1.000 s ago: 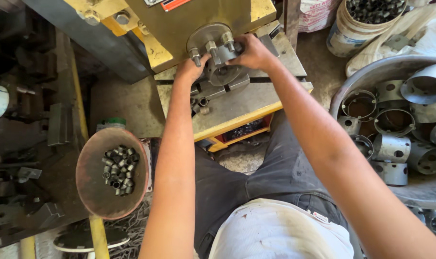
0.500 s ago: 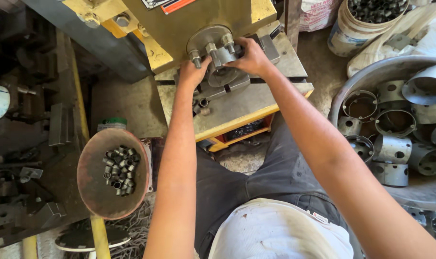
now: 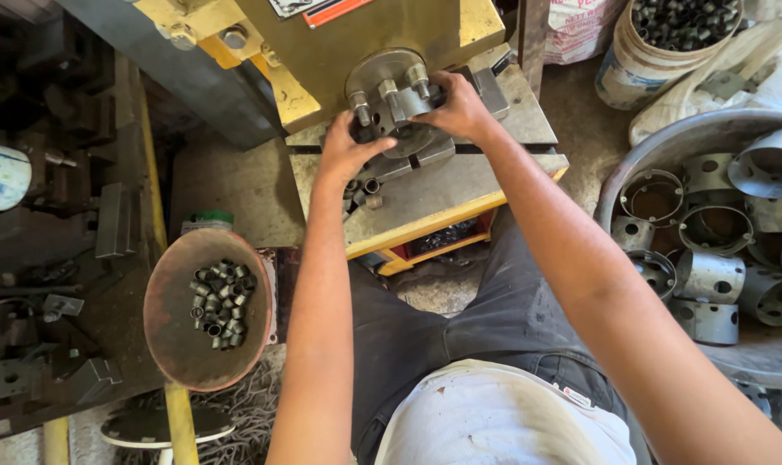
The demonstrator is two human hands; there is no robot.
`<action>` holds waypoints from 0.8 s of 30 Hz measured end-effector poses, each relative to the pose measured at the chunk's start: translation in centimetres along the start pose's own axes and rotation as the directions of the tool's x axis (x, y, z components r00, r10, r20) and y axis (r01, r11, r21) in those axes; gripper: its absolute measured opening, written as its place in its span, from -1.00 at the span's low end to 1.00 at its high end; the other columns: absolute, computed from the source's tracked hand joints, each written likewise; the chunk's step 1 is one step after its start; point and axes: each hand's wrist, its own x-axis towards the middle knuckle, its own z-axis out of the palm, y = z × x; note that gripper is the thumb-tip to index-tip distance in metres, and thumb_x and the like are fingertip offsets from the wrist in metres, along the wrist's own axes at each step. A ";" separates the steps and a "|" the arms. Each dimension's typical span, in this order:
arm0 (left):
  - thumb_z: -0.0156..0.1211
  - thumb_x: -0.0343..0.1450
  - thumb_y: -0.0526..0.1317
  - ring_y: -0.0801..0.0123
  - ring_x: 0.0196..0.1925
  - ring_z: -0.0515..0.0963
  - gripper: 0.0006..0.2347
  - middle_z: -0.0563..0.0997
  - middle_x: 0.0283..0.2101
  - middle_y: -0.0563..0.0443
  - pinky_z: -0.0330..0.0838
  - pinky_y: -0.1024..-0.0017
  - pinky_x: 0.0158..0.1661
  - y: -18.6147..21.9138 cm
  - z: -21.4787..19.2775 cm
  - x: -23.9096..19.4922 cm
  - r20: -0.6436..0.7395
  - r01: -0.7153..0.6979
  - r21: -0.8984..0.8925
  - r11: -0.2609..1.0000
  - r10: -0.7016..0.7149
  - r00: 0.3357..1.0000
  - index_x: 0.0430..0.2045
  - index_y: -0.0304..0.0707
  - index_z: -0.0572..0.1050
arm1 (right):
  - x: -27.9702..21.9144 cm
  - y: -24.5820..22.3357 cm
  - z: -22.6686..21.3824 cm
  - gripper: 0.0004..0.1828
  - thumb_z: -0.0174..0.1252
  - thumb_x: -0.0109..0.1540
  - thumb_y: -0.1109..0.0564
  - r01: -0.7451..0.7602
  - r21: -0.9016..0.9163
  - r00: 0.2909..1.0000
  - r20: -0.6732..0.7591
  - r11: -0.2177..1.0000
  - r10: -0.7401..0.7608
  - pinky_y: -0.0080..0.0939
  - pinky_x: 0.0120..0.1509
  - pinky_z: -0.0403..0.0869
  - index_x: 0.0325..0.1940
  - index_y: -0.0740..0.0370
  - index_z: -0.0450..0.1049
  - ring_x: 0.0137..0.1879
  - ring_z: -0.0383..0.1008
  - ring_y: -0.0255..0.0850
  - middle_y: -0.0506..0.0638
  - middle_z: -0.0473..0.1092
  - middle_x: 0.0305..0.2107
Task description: The person places a metal component into a press machine, operates the machine with their hands, and then removes the component to place it into a large bucket. The person repeats this process with several metal components, picking them from a small bowl and placing the finished ones into the bucket.
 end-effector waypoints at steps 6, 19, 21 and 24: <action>0.70 0.03 -0.03 0.03 0.35 0.44 -0.05 0.44 0.26 -0.44 0.25 0.27 0.36 -0.9 0.7 0.6 -0.033 -0.003 -0.049 0.999 0.002 0.999 0.21 -0.64 0.24 | -0.2 -0.1 -0.2 -0.39 0.56 -0.03 0.06 -0.019 -0.020 1.000 -0.017 1.000 0.019 -0.17 0.02 0.53 -0.03 0.40 0.52 -0.13 0.57 -0.17 0.14 0.55 -0.23; 0.71 0.02 -0.04 -0.01 0.38 0.40 0.01 0.37 0.31 -0.49 0.20 0.25 0.38 -0.3 0.8 0.1 -0.066 0.038 -0.021 0.999 -0.040 0.997 0.25 -0.68 0.17 | 0.0 0.4 -0.1 -0.40 0.58 -0.04 0.06 0.000 -0.062 1.000 -0.022 0.998 -0.002 -0.17 0.02 0.53 -0.05 0.41 0.53 -0.12 0.58 -0.16 0.15 0.56 -0.23; 0.69 0.01 -0.02 0.02 0.35 0.44 -0.05 0.42 0.28 -0.44 0.24 0.27 0.37 0.1 0.8 -0.1 -0.071 0.106 0.025 0.994 -0.104 0.992 0.22 -0.64 0.27 | 0.0 0.6 0.0 -0.41 0.57 -0.04 0.04 -0.082 -0.021 0.997 0.003 0.996 0.082 -0.20 -0.01 0.56 -0.07 0.40 0.54 -0.16 0.59 -0.21 0.11 0.57 -0.26; 0.71 0.00 -0.05 0.02 0.34 0.42 -0.04 0.39 0.27 -0.44 0.19 0.26 0.35 0.7 1.0 -0.5 -0.058 0.168 0.010 0.986 -0.167 0.984 0.22 -0.62 0.24 | -0.2 0.9 0.1 -0.41 0.58 -0.05 0.04 -0.082 -0.013 0.997 0.003 0.997 0.082 -0.22 -0.01 0.58 -0.06 0.40 0.55 -0.18 0.60 -0.24 0.09 0.58 -0.26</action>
